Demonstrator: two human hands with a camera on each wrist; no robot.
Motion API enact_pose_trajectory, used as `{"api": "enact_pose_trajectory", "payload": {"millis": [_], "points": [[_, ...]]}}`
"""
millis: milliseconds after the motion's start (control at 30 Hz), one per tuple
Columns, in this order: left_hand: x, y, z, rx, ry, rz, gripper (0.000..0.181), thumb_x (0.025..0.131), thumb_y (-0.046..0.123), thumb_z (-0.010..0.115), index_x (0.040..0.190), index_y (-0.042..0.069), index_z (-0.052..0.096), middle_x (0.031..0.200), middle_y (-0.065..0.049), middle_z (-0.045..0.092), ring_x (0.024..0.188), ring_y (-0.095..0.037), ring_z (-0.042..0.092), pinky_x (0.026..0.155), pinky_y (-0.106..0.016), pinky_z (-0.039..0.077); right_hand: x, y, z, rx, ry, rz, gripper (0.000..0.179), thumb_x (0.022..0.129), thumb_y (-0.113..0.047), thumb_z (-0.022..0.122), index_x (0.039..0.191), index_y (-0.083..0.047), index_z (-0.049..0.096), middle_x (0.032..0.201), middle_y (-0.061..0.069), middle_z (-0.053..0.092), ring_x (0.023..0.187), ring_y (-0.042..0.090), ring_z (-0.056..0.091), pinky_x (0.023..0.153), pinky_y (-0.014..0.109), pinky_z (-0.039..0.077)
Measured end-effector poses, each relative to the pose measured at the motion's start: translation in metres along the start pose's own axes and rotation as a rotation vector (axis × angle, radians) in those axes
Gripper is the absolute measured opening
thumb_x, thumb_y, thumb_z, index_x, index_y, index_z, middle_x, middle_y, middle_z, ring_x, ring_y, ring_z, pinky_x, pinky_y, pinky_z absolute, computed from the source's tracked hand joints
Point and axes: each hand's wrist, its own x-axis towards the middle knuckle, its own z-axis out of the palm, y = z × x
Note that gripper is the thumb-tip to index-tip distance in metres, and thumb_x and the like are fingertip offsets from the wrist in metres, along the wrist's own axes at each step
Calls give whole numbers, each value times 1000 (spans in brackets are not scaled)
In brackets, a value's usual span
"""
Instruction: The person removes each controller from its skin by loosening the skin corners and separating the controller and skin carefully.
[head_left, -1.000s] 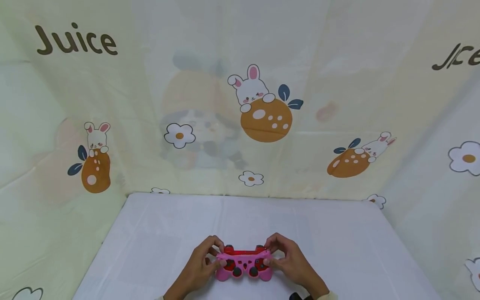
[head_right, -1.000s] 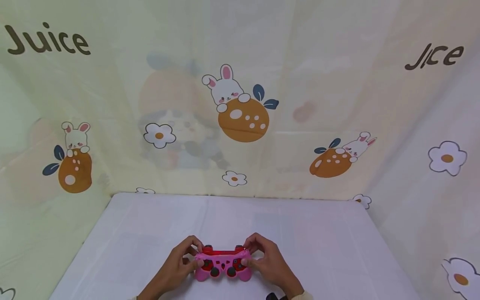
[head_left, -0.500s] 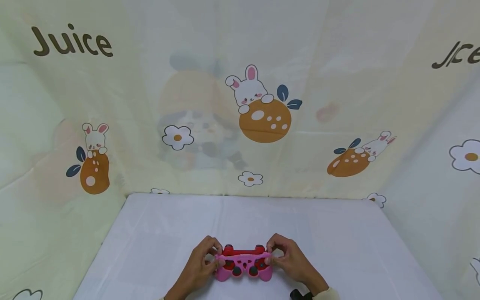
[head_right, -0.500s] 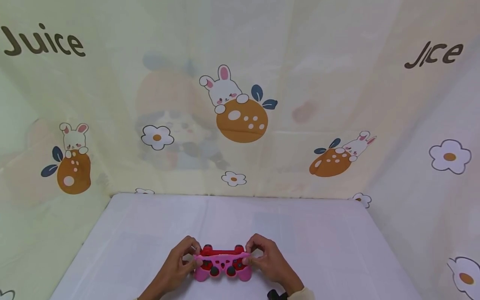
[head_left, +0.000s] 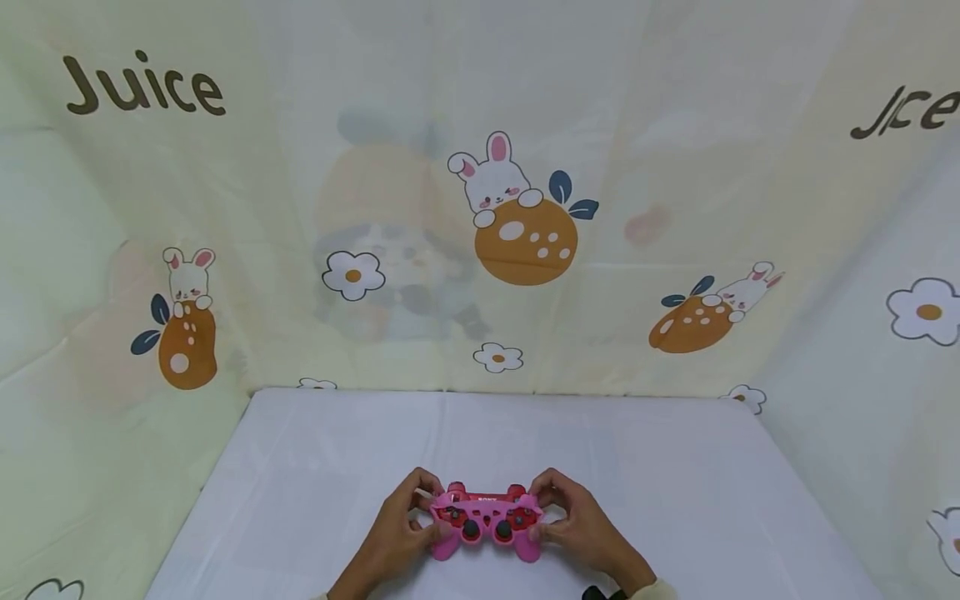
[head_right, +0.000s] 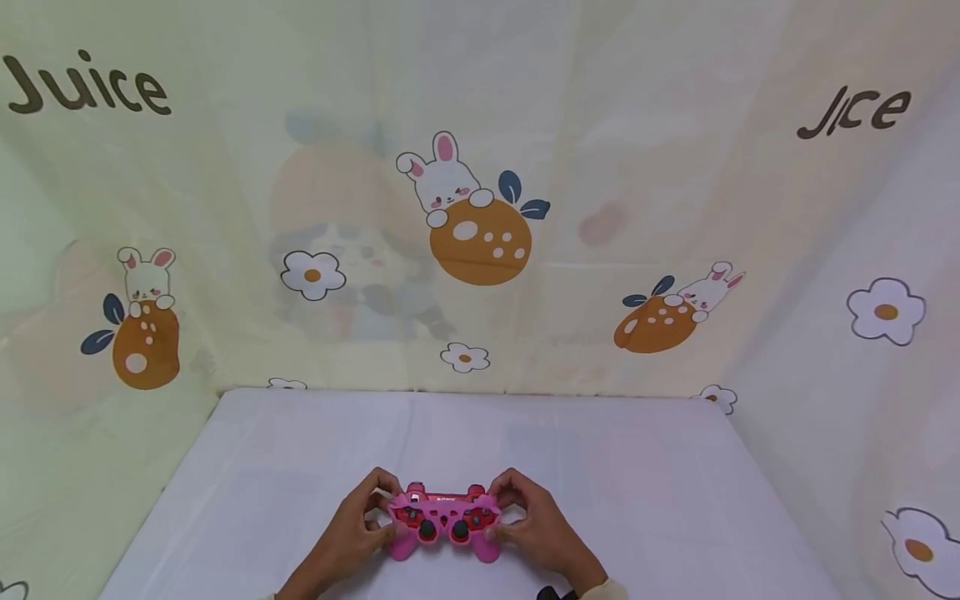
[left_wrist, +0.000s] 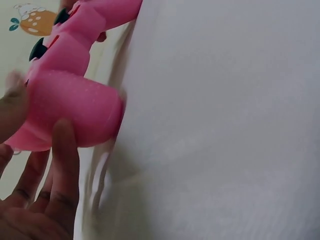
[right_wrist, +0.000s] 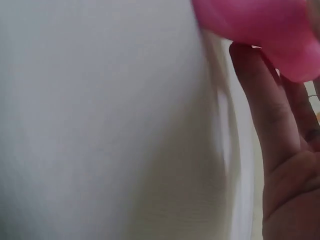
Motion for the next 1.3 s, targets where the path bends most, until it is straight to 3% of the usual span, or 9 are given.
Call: {"api": "enact_pose_trajectory", "payload": {"millis": [133,333,467,533,667,767,933,1100,1300], "points": [[2,-2,-1,-19,-16,1,48,76,19,84,113,22,53,114,-2,57,92,-15,64,60,-24,51,4,3,-3,-6,-19,-18,42,75,-27,86,103,-15,57,102,5,58,93,17,64,88,28,52],[3,-5,0,-54,-13,7,39,82,24,81,107,17,52,110,-6,55,84,-17,62,58,-24,51,8,11,-4,7,-14,-141,31,78,-20,84,94,-13,58,91,5,59,87,16,63,84,27,53],[2,-5,2,-40,3,20,35,83,21,80,104,16,52,108,-5,55,87,-19,60,66,-25,52,8,15,-4,10,-10,-184,27,80,-17,82,92,-14,58,89,4,59,86,14,61,80,28,53],[0,1,4,-23,28,25,31,84,17,78,100,14,52,104,-5,55,86,-20,60,68,-26,52,8,16,-3,2,-6,-176,25,82,-18,81,92,-14,58,88,3,59,85,12,61,80,28,53],[0,-3,6,21,83,28,28,85,21,78,95,16,53,98,-3,56,83,-16,61,68,-26,52,7,9,3,-35,17,-54,26,83,-26,80,90,-15,57,88,3,58,86,13,61,83,28,50],[2,-9,4,95,98,17,32,83,33,79,98,21,54,97,3,60,83,-12,61,67,-23,50,8,3,5,-91,46,67,31,81,-36,80,91,-18,57,91,0,61,87,14,62,83,27,49],[5,0,2,192,119,0,42,79,40,83,107,27,55,101,9,62,93,-13,59,71,-23,50,9,0,6,-145,127,157,38,72,-43,85,97,-25,63,98,-3,66,93,18,63,77,25,53],[10,9,6,177,142,40,46,76,43,85,108,31,55,108,13,61,105,-14,56,84,-30,52,13,-13,7,-191,149,138,38,70,-44,87,100,-30,67,103,-9,66,98,17,61,81,29,54],[21,17,20,167,109,120,42,76,41,85,107,29,59,108,14,61,104,-14,55,90,-32,48,22,-26,8,-289,51,21,26,80,-39,81,103,-33,71,102,-18,69,101,12,54,87,35,46]]}}
